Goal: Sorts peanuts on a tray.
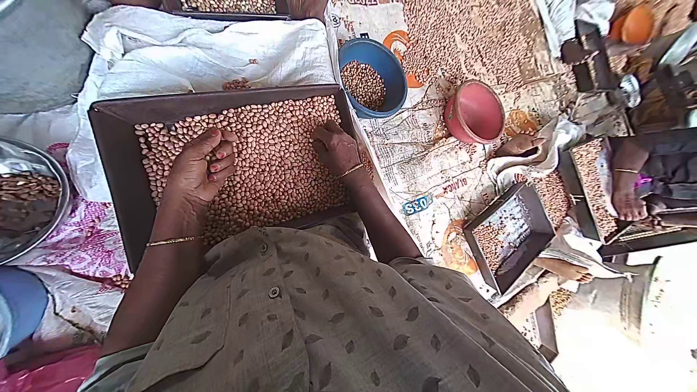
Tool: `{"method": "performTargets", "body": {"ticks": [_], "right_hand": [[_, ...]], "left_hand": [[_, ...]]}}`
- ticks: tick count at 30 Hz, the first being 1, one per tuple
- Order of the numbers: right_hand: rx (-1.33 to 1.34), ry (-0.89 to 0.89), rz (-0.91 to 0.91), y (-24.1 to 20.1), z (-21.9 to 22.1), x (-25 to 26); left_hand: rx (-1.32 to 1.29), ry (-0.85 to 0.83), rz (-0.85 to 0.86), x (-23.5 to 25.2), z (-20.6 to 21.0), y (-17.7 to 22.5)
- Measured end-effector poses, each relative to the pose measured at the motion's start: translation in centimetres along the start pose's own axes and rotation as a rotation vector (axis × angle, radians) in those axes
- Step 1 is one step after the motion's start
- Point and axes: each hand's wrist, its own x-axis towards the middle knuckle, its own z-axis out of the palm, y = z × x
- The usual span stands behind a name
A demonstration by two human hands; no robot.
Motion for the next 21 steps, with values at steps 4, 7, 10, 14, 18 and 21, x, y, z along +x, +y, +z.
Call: {"method": "performTargets", "body": {"ticks": [4, 7, 10, 14, 18, 21], "right_hand": [[0.307, 0.182, -0.259, -0.3, 0.1, -0.7], [0.561, 0.160, -0.440, -1.9, -0.7, -1.4], [0.608, 0.305, -0.227, -0.2, -1.7, -0.5], [0.330, 0.229, 0.066, 3.4, -3.2, 1.5], [0.022, 0.077, 0.046, 2.9, -2.6, 2.0], [-0.130, -0.032, 0.095, 1.8, -2.3, 2.1]], "left_hand": [[0.173, -0.134, -0.081, -0.1, 0.7, -0.6], [0.299, -0.296, -0.209, -0.3, 1.4, -1.5], [0.252, -0.362, -0.255, -0.2, 2.0, -2.4], [0.079, -0.325, -0.250, 0.5, 1.5, -2.3], [0.005, -0.199, -0.167, 0.2, 1.1, -1.0], [-0.012, -0.115, -0.092, 0.2, 0.5, -0.8]]}}
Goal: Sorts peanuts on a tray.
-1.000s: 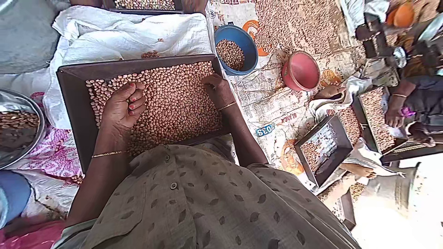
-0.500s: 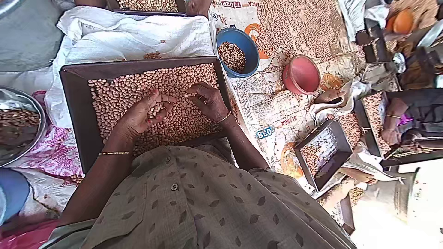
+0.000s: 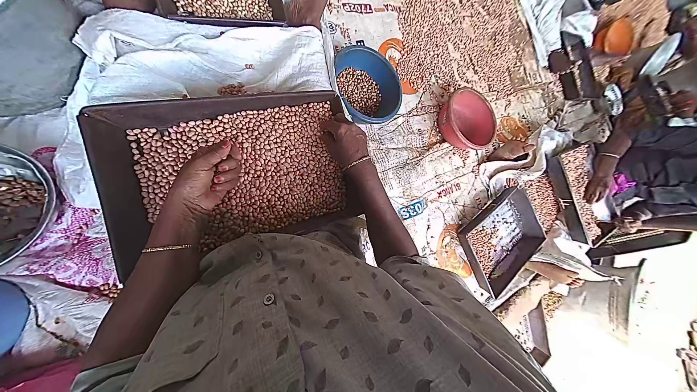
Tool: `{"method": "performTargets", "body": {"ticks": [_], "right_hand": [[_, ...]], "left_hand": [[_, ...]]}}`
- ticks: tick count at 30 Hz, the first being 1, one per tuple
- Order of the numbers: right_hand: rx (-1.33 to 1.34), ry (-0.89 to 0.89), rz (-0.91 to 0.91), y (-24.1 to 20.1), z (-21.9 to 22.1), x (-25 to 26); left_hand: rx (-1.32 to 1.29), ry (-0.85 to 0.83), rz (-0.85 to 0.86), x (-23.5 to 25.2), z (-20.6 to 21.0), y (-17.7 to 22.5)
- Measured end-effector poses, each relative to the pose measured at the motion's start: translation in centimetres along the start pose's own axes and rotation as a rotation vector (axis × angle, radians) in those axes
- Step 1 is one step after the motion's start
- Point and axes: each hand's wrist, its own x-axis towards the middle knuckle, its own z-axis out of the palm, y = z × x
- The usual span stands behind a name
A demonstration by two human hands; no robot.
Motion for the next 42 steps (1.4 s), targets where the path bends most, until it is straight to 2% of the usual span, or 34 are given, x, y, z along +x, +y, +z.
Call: {"method": "performTargets", "body": {"ticks": [5, 9, 11, 13, 15, 16, 18, 22, 27, 29, 31, 34, 38, 42], "right_hand": [[-0.085, 0.019, 0.035, -1.0, 0.6, -0.2], [-0.023, 0.075, 0.017, -0.8, 0.5, -0.6], [0.170, 0.158, -0.065, -0.8, 0.1, -1.0], [0.527, 0.230, -0.251, -1.6, -0.1, -1.6], [0.900, 0.135, -0.410, -3.7, -0.7, -2.2], [0.968, 0.098, -0.464, -4.6, -1.0, -2.1], [0.900, 0.142, -0.495, -5.3, -0.9, -0.8], [0.663, 0.217, -0.325, -4.8, -0.7, 2.3], [0.319, 0.333, -0.103, -3.3, 0.6, 2.9], [0.289, 0.361, 0.011, -2.0, 1.1, 2.9], [0.316, 0.393, 0.034, -1.1, 1.3, 2.6], [0.359, 0.451, -0.041, -0.9, 1.9, 2.5], [0.507, 0.441, -0.267, -3.3, 3.1, 2.1], [0.626, 0.060, -0.475, -7.0, 3.0, 1.0]], "left_hand": [[-0.030, 0.122, 0.030, 0.1, -0.3, 0.2], [0.016, 0.112, 0.016, 0.0, 0.4, 0.1], [0.069, 0.064, -0.017, -0.1, 0.7, 0.1], [0.163, 0.011, -0.067, -0.1, 0.8, -0.2], [0.259, -0.033, -0.119, 0.0, 1.0, -0.6], [0.279, -0.052, -0.143, 0.0, 1.1, -0.7], [0.244, -0.083, -0.158, 0.1, 1.2, -0.9], [0.000, -0.025, -0.064, 0.0, 1.0, -0.5], [-0.340, 0.363, 0.202, -0.1, -0.4, 1.2], [-0.466, 0.512, 0.297, -0.5, -0.5, 1.8], [-0.539, 0.575, 0.341, -1.0, -0.5, 2.1], [-0.552, 0.543, 0.338, -1.5, -0.4, 2.0], [-0.526, 0.494, 0.345, -2.4, -0.7, 2.1], [-0.527, 0.508, 0.374, -3.2, -2.5, 2.1]]}}
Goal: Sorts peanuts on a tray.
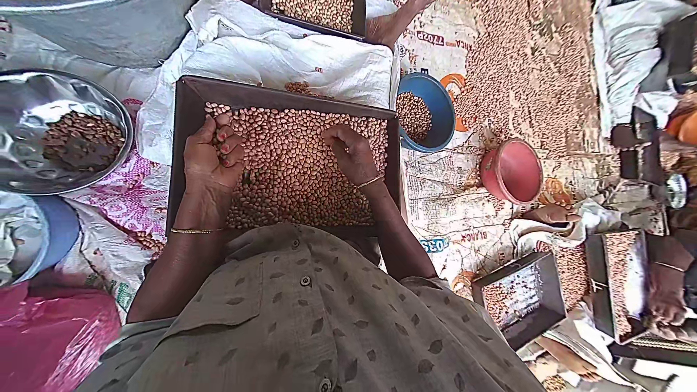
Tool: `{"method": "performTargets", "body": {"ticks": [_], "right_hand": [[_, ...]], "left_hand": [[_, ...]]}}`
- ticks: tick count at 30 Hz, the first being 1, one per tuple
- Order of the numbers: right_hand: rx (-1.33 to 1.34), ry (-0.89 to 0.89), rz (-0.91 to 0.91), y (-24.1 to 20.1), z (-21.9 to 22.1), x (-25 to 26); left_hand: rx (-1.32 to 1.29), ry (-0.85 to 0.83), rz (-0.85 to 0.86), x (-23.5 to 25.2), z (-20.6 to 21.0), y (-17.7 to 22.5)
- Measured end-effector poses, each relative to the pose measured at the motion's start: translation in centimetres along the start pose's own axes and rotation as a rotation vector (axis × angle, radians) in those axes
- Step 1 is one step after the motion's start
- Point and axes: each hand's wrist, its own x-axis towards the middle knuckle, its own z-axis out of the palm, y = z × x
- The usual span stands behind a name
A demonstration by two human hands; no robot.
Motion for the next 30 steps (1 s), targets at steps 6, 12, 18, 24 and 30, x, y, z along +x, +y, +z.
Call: {"method": "performTargets", "body": {"ticks": [6, 12, 18, 24, 30], "right_hand": [[0.193, -0.333, 0.068, -2.5, 1.1, 1.4], [-0.266, 0.100, -0.068, -1.0, 0.3, 4.8], [-0.502, 0.296, 0.457, 3.0, -3.8, 3.5], [-0.478, 0.146, 0.576, 3.9, -5.3, 4.1], [-0.538, 0.192, 0.522, 4.1, -4.8, 4.2]], "left_hand": [[-0.067, 0.050, 0.075, 0.3, -2.0, 1.1], [-0.132, 0.212, 0.020, 0.1, -0.9, 0.5], [-0.004, 0.300, -0.279, -3.4, 2.4, -1.4], [0.147, 0.022, -0.193, 3.7, 11.5, 1.5], [0.577, -0.199, 0.048, 15.0, 26.1, 8.0]]}}
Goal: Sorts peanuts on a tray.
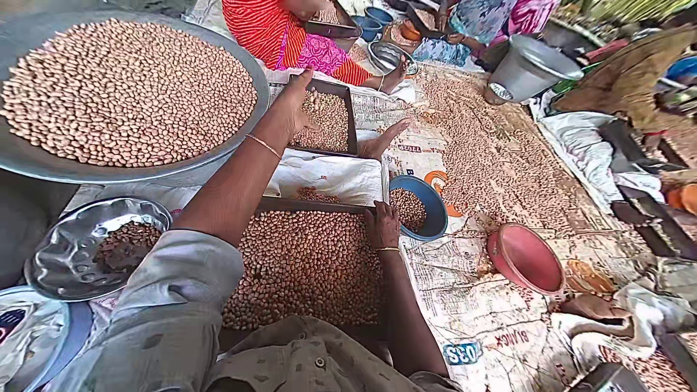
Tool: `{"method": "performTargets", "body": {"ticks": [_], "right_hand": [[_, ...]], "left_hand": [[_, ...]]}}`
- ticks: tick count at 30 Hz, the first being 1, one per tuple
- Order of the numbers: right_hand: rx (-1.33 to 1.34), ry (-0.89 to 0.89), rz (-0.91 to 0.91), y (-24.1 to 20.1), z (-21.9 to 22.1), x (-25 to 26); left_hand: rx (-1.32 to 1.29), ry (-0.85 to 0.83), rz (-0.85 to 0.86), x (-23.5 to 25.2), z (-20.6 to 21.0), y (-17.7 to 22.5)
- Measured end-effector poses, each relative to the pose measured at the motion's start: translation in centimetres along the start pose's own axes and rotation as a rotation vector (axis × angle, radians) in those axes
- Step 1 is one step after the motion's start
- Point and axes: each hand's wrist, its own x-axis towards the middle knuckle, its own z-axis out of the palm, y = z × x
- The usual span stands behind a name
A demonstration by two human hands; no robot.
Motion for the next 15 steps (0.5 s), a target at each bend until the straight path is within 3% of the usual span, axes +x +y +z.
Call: {"method": "performTargets", "body": {"ticks": [3, 5, 7, 10, 13, 15], "right_hand": [[0.026, -0.006, 0.001, 0.3, -0.2, 0.1], [0.058, -0.031, 0.007, 0.4, -0.4, 0.2], [0.131, -0.028, 0.019, 0.8, -0.8, 0.4], [0.422, -0.036, 0.101, 2.3, -1.6, 0.8], [0.942, -0.069, 0.271, 4.7, -2.9, -0.5], [1.089, -0.123, 0.328, 6.4, -3.0, -2.8]], "left_hand": [[0.153, -0.019, 0.036, -1.9, 0.9, -1.7], [0.372, -0.096, 0.102, -5.4, -0.9, -4.9], [0.694, -0.102, 0.233, -8.9, -4.6, -8.5], [1.079, 0.116, 0.352, -14.1, -11.9, -12.7], [1.185, 0.345, 0.252, -19.1, -18.7, -15.4], [1.158, 0.300, 0.154, -22.1, -22.7, -17.3]]}}
